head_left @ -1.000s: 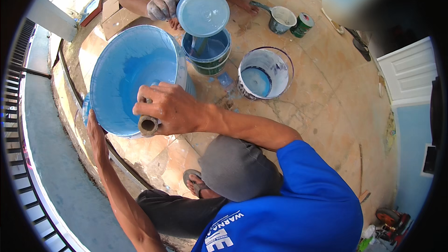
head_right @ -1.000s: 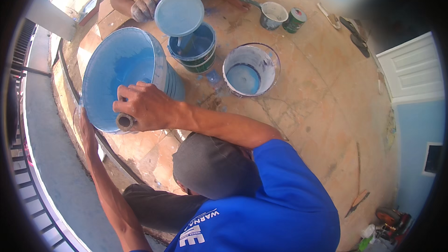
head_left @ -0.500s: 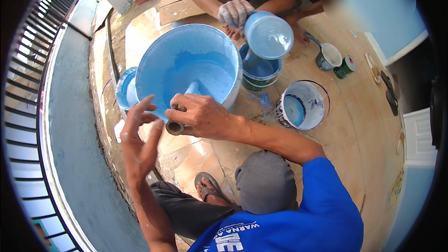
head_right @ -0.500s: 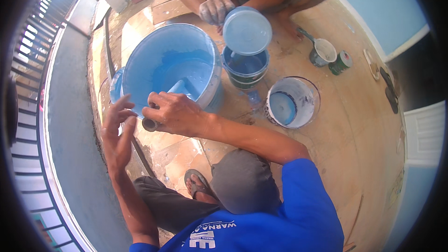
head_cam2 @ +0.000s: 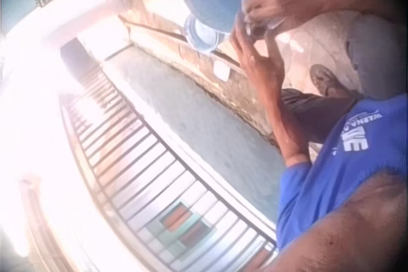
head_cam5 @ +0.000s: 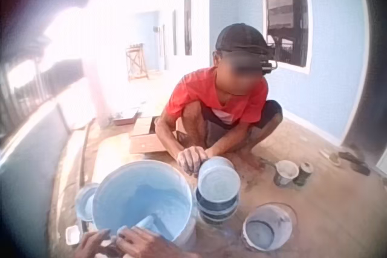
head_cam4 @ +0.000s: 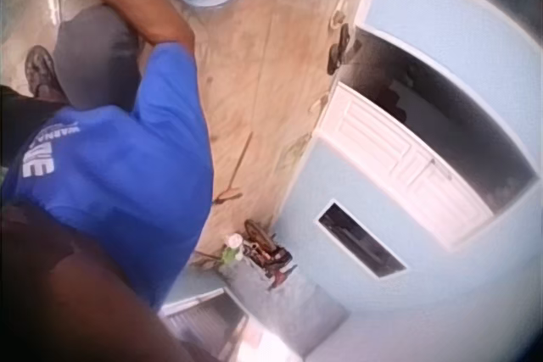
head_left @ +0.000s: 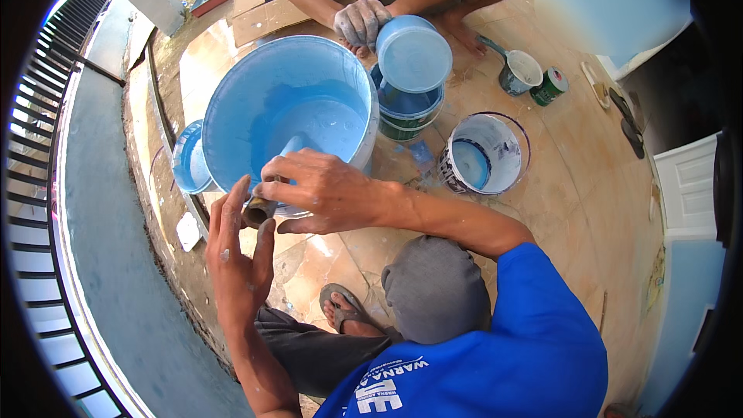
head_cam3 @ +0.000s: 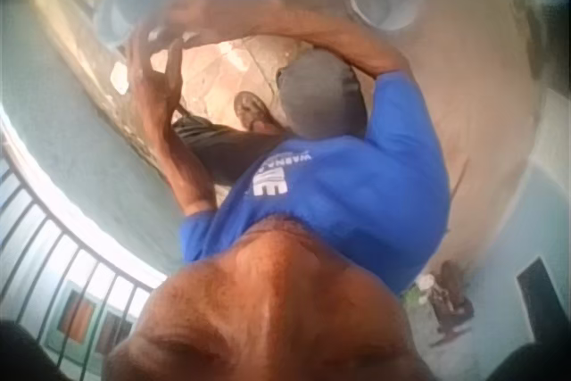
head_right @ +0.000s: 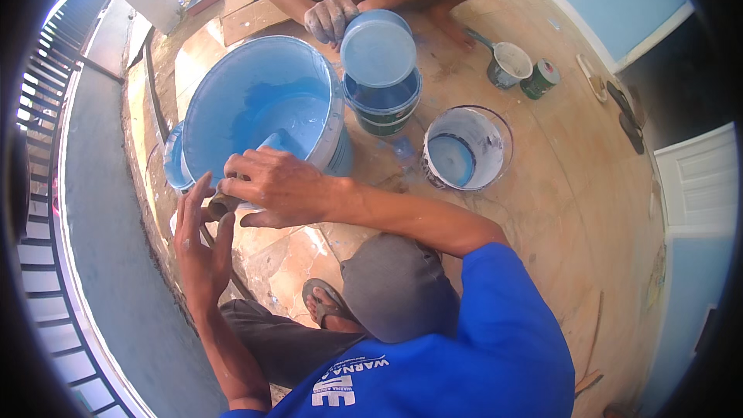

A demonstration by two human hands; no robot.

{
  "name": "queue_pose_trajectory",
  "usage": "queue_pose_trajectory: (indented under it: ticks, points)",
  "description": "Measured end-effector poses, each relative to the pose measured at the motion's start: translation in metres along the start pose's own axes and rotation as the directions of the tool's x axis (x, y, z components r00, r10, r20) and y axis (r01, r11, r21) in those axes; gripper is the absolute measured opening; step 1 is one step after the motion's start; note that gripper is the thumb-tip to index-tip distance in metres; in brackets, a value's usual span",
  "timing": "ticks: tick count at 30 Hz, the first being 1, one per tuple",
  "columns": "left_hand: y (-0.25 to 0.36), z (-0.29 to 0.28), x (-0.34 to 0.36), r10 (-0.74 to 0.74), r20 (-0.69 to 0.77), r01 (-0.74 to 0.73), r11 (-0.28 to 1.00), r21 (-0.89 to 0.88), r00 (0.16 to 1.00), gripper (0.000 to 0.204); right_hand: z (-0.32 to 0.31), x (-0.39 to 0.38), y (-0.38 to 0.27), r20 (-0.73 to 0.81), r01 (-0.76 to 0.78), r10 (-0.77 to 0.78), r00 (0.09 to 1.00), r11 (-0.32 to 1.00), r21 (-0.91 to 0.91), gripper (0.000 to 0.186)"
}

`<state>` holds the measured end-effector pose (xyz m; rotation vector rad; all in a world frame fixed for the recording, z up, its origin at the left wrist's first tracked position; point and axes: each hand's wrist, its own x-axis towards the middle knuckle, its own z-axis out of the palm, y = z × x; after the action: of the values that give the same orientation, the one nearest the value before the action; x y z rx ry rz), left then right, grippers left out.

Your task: The person mixes light blue paint in a large bucket using a manual roller handle. They pour additional paint from a smaller container into the bucket and continue stirring. The person also scoops paint from the large bucket into a smaller container using a cup.

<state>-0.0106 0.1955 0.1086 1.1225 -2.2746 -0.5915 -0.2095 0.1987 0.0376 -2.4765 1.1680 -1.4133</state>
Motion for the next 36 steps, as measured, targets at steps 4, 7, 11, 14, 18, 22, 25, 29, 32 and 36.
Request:
queue_pose_trajectory:
  ticks: [4,7,11,14,18,22,25,29,32,36]
  points:
    - [-0.002,-0.004,0.004,0.034,0.073,-0.038,0.998,0.052,0.997,0.043,-0.041,-0.039,-0.009,-0.171,-0.135,0.17,0.97,0.97,0.202,0.038]
    - [-0.005,-0.007,0.003,0.046,0.091,-0.053,0.996,0.074,0.995,0.04,-0.073,-0.096,-0.028,-0.186,-0.345,0.423,0.887,0.874,0.341,0.026]
    - [-0.004,0.006,0.0,0.103,0.1,-0.112,0.99,0.091,0.99,0.046,-0.079,-0.219,-0.053,-0.385,-0.651,0.734,0.56,0.677,0.342,0.014]
    - [-0.004,0.008,-0.002,0.103,0.109,-0.117,0.985,0.124,0.989,0.049,-0.064,-0.324,-0.078,-0.267,-0.898,0.951,0.157,0.25,0.363,0.017]
    - [-0.005,0.009,-0.003,0.072,0.135,-0.093,0.983,0.158,0.988,0.05,-0.056,-0.417,-0.097,-0.232,-0.904,0.947,-0.222,-0.111,0.412,0.022]
    - [0.001,0.014,-0.002,0.07,0.148,-0.096,0.978,0.184,0.987,0.058,-0.105,-0.423,-0.072,-0.334,-0.734,0.835,-0.437,-0.117,0.669,0.032]
    - [-0.002,0.014,-0.002,0.076,0.154,-0.109,0.971,0.212,0.985,0.064,-0.149,-0.408,-0.034,-0.376,-0.715,0.858,-0.351,0.014,0.699,0.042]
    - [0.008,0.017,-0.003,0.065,0.15,-0.106,0.953,0.283,0.986,0.07,-0.183,-0.364,0.001,-0.3,-0.796,0.93,-0.213,0.013,0.606,0.053]
    - [0.015,0.018,-0.003,0.092,0.132,-0.132,0.933,0.336,0.987,0.074,-0.187,-0.347,0.015,-0.226,-0.827,0.951,-0.212,-0.051,0.559,0.052]
    - [0.013,0.011,-0.008,0.171,0.053,-0.179,0.905,0.387,0.984,0.074,-0.175,-0.366,0.021,-0.257,-0.765,0.954,-0.152,0.051,0.642,0.049]
